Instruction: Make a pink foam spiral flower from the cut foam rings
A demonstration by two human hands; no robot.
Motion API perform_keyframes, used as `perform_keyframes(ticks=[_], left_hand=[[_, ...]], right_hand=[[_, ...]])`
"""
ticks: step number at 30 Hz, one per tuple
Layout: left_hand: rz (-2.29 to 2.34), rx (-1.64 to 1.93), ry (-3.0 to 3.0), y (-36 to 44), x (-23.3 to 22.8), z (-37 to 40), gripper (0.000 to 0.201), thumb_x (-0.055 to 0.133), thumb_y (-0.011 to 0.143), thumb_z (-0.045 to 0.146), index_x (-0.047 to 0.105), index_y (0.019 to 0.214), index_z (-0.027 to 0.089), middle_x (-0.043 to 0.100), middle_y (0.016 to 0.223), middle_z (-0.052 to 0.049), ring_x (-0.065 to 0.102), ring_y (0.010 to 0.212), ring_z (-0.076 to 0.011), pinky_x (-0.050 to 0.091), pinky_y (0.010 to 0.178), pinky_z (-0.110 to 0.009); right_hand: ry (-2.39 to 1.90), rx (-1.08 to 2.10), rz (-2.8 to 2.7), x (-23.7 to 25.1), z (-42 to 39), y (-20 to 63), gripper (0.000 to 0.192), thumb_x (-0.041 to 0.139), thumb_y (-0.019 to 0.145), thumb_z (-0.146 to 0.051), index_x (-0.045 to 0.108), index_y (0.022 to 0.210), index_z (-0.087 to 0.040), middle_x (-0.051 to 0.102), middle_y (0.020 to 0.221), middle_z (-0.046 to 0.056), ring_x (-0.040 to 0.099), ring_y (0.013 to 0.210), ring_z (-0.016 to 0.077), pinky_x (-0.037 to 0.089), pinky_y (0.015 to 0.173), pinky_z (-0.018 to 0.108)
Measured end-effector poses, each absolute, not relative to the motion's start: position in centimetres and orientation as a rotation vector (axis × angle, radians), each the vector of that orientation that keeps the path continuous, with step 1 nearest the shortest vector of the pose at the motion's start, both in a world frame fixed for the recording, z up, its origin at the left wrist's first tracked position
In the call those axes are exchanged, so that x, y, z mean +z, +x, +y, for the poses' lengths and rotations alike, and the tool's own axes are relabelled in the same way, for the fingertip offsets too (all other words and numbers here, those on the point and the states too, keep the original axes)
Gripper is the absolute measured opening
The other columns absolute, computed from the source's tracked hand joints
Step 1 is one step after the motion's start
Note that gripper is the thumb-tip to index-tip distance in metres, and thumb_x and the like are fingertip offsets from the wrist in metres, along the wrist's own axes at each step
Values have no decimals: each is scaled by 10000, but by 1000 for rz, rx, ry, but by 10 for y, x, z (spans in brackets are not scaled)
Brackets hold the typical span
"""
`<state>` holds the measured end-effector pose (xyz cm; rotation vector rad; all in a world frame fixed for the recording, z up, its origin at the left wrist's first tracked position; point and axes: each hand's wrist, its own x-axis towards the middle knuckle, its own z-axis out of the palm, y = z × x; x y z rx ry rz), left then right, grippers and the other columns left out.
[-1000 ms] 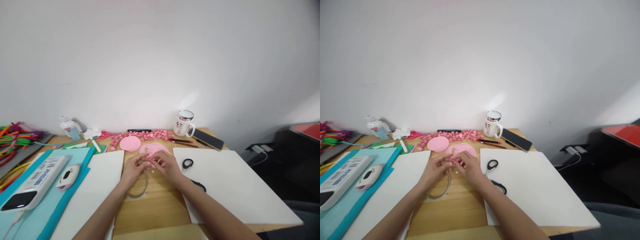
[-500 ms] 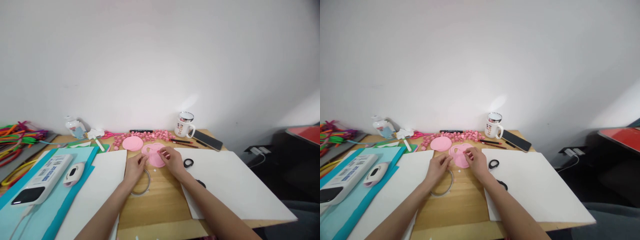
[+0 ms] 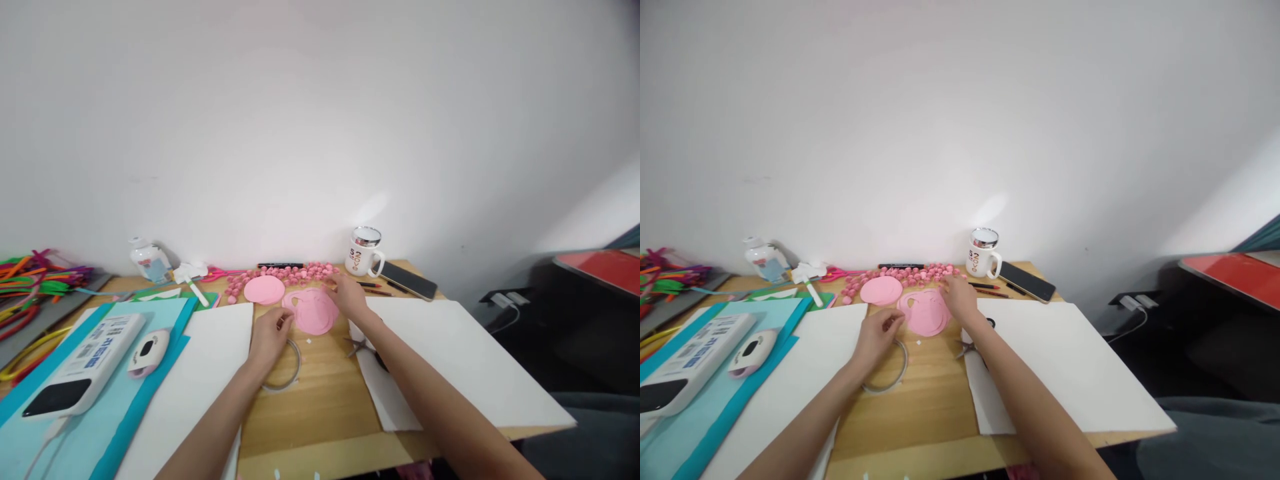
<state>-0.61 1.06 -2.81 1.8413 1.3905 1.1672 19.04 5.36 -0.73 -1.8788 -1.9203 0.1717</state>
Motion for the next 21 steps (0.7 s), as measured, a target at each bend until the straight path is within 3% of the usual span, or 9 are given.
perform_keyframes(ticks=[2,7,11,17,21], left_hand=[[1400,1168,1823,-7,-28,11,109,558,676,189,662,708,193,664,699,-37,553,601,-173,385,589,-262],[1375,1171,1791,-8,-32,12,132,561,665,184,673,734,195,662,692,-39,557,606,-178,387,603,-271],[1360,1141,1816,-9,-39,14,147,570,677,239,674,768,189,663,715,-46,558,630,-182,392,612,-274],[1430,987,1978,-10,-40,13,208,483,752,269,644,831,165,667,778,-61,584,686,-186,429,650,-292],[1452,1022,1890,-6,-32,10,250,485,761,313,630,894,158,669,786,-61,587,663,-183,443,622,-288]], right_hand=[[-1870,218,-1927,-8,53,192,230,527,769,-236,582,990,-206,636,950,57,584,784,166,361,616,241],[-1932,334,-1952,-17,35,193,156,595,710,-319,630,793,-192,638,811,49,583,725,171,336,558,232],[-1992,398,-1952,-21,28,190,266,668,615,-383,640,802,-194,601,900,69,571,741,176,332,565,233],[-1874,555,-1864,-27,29,188,98,650,628,-272,638,682,-191,616,805,31,563,674,133,343,557,215],[-1630,719,-1684,-36,30,189,88,614,652,-256,598,667,-171,629,667,21,572,611,136,399,567,236]])
